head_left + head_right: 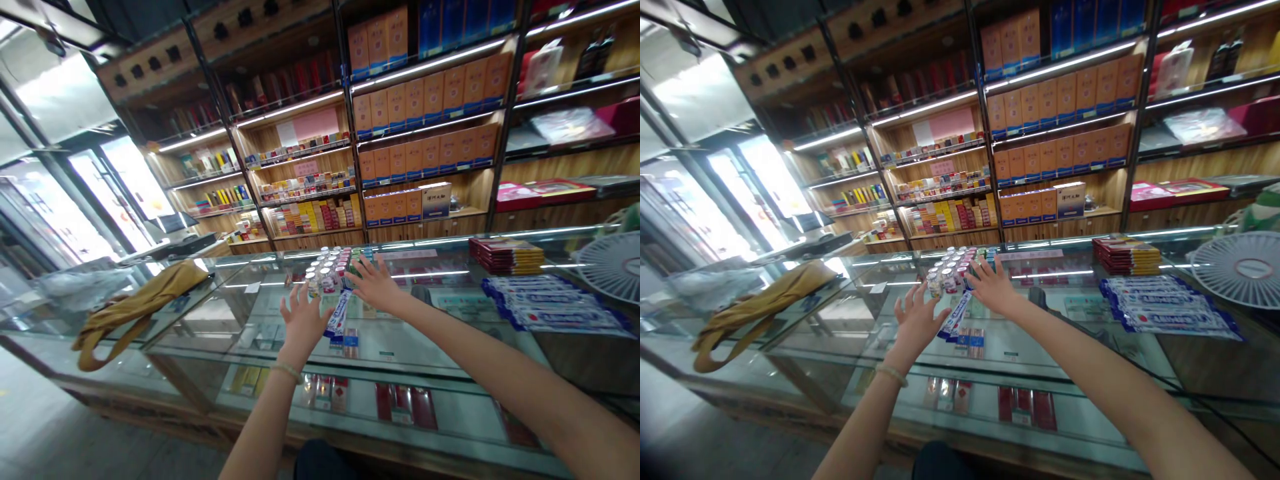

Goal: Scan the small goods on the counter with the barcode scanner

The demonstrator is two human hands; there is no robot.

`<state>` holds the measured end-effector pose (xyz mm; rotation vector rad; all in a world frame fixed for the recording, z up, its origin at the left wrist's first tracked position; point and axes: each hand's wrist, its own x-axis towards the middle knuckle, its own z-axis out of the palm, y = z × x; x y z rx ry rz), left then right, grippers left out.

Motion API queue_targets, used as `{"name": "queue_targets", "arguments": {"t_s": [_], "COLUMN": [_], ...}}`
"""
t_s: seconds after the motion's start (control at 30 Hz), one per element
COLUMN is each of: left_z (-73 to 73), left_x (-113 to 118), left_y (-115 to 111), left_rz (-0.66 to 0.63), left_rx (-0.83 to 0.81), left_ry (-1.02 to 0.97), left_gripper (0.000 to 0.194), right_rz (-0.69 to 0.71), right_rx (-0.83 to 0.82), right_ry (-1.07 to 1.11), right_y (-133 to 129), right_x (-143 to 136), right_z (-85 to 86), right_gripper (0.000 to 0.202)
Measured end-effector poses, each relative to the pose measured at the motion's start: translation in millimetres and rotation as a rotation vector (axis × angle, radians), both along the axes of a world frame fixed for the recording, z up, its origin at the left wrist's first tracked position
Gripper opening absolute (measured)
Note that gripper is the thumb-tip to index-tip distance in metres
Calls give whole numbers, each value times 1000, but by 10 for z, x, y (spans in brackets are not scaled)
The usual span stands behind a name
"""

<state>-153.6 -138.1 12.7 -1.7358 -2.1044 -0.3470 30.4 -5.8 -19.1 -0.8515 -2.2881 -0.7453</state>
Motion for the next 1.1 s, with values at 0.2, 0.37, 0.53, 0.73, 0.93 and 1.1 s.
{"name": "queue_targets", "arguments": {"t_s": [0.2, 0.37, 0.53, 0.73, 0.93, 1.1], "left_z": [-96, -164, -140, -54, -47, 6], "left_x": [45, 55, 63, 89, 42, -2], "left_y": [-60, -90, -93, -82, -24, 40], "left_rz": [-35, -26, -15, 22, 0, -49], "left_rx": [-71, -125, -143, -150, -127, -12], "left_ry": [-19, -1, -31, -84, -111, -125], "left_gripper": [37, 36, 33, 27, 17, 10], "right_rz": [68, 145, 172, 131, 112, 73], "right_rx": [2, 12, 38, 106, 76, 73], "right_ry": [-82, -111, -109, -60, -97, -85], "right_y": [135, 196, 205, 208, 160, 84], "right_x": [-231, -320, -322, -272, -145, 63], "right_z": [-231, -377, -422, -370, -223, 13], "right_gripper": [41, 33, 21, 14, 12, 13]}}
